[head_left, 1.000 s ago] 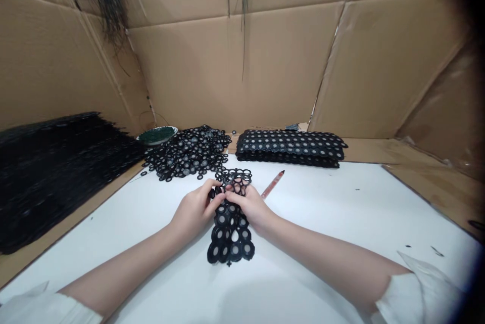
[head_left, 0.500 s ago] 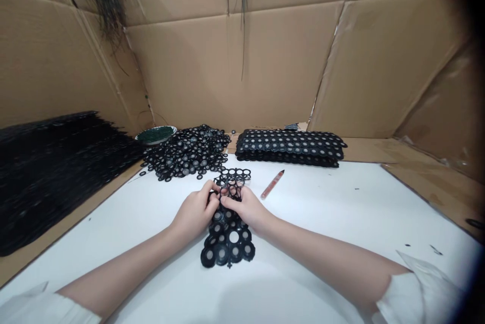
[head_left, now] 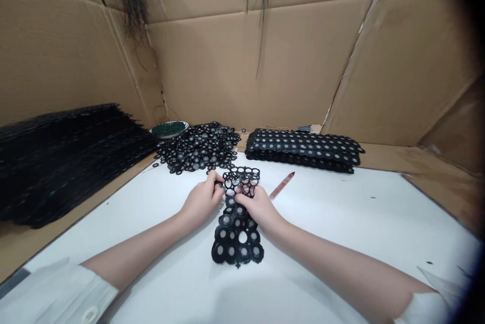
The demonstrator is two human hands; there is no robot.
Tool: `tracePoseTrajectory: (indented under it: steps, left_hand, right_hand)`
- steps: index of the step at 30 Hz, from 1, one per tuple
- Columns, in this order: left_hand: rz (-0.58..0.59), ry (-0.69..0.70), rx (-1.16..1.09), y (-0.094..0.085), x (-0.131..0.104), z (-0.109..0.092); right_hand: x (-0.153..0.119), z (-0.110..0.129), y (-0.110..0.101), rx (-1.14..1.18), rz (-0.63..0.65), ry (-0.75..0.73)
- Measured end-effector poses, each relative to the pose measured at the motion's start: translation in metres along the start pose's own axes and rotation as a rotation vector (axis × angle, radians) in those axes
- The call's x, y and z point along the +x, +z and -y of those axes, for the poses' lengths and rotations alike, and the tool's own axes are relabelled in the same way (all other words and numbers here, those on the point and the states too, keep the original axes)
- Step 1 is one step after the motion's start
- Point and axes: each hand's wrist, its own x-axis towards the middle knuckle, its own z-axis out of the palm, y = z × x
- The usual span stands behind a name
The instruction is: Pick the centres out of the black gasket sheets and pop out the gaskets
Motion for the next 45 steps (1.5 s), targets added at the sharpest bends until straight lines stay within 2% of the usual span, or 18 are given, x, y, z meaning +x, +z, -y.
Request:
tracePoseTrajectory:
  steps: [10,14,18,24,28,32,36,40,42,45]
  left_hand:
    - [0.103,0.115,0.006,0.003,-0.006,-0.003]
    - [0.119,0.13,0.073,0.004,-0.006,-0.003]
    - [0.128,0.054,0.096,0.005,-0.003,-0.001]
    - [0.073,-0.044,-0.172,0.004,0.0,-0.002]
    - [0.029,-0.084,-0.257,0.006,0.004,0.0]
    - [-0.108,-0.227,-0.262,-0.004,0.027,0.026]
    - [-0.308,-0.39,-0.181,-0.037,0.056,0.074]
    - [-0.515,-0.46,0.017,-0.068,0.063,0.115]
    - [-0.561,-0.461,0.122,-0.076,0.061,0.131]
    - [-0.549,-0.433,0.23,-0.08,0.061,0.151]
  right_hand:
    - [0.001,0.0,0.0,0.011,0.01,-0.001]
    - [0.0,-0.001,0.0,-0.003,0.011,0.007]
    - [0.0,-0.001,0.0,-0.018,0.034,-0.009]
    - [-0.002,0.003,0.003,-0.032,-0.058,0.011]
    - [-0.004,0.004,0.004,-0.027,-0.114,0.022]
    - [-0.005,0.002,0.002,-0.042,-0.228,0.06]
    - [-0.005,0.001,0.0,-0.048,-0.206,0.053]
    - [-0.005,0.0,0.0,-0.06,-0.196,0.051]
    - [-0.005,-0.001,0.0,-0.054,-0.191,0.037]
    - [-0.004,-0.003,0.0,-0.042,-0.174,0.029]
